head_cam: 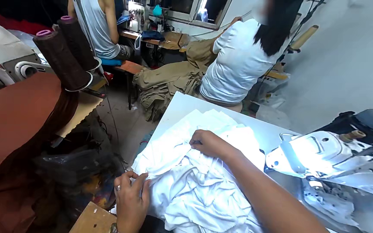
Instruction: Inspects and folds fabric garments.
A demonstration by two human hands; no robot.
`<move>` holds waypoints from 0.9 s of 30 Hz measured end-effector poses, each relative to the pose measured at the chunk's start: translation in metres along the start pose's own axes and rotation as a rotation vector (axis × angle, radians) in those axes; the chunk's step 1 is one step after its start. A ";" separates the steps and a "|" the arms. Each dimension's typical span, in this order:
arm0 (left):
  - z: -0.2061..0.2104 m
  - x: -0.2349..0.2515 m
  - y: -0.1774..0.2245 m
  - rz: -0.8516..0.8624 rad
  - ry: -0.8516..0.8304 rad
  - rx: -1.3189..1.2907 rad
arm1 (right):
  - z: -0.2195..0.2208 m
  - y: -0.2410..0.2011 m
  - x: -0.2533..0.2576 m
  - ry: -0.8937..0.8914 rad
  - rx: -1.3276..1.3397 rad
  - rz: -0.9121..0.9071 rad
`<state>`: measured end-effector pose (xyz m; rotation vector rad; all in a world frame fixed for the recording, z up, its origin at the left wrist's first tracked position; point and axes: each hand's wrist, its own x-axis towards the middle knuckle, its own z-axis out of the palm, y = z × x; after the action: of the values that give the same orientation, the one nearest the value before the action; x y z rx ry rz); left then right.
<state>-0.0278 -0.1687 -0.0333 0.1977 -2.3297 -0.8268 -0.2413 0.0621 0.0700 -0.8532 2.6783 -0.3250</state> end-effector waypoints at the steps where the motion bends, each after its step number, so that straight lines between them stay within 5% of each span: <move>1: -0.001 0.000 0.000 -0.001 -0.018 0.025 | 0.003 0.000 0.001 -0.004 -0.020 0.001; 7: -0.010 -0.002 0.003 -0.067 -0.163 0.108 | 0.005 -0.001 0.000 0.018 -0.065 -0.004; 12: -0.013 -0.001 0.009 0.023 0.013 0.119 | -0.006 -0.011 -0.021 0.386 0.157 -0.073; 20: -0.020 0.000 0.037 -0.283 -0.123 -0.547 | -0.029 0.009 -0.053 0.533 -0.011 -0.364; 24: -0.039 -0.002 0.052 0.056 -0.310 -0.797 | -0.041 0.007 -0.085 0.660 0.324 -0.329; 27: -0.049 0.009 0.067 0.440 -0.441 -0.964 | -0.039 0.015 -0.089 0.640 0.739 -0.516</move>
<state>0.0005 -0.1446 0.0413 -0.9443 -1.9301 -1.7387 -0.1941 0.1319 0.1218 -1.2993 2.4108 -1.8274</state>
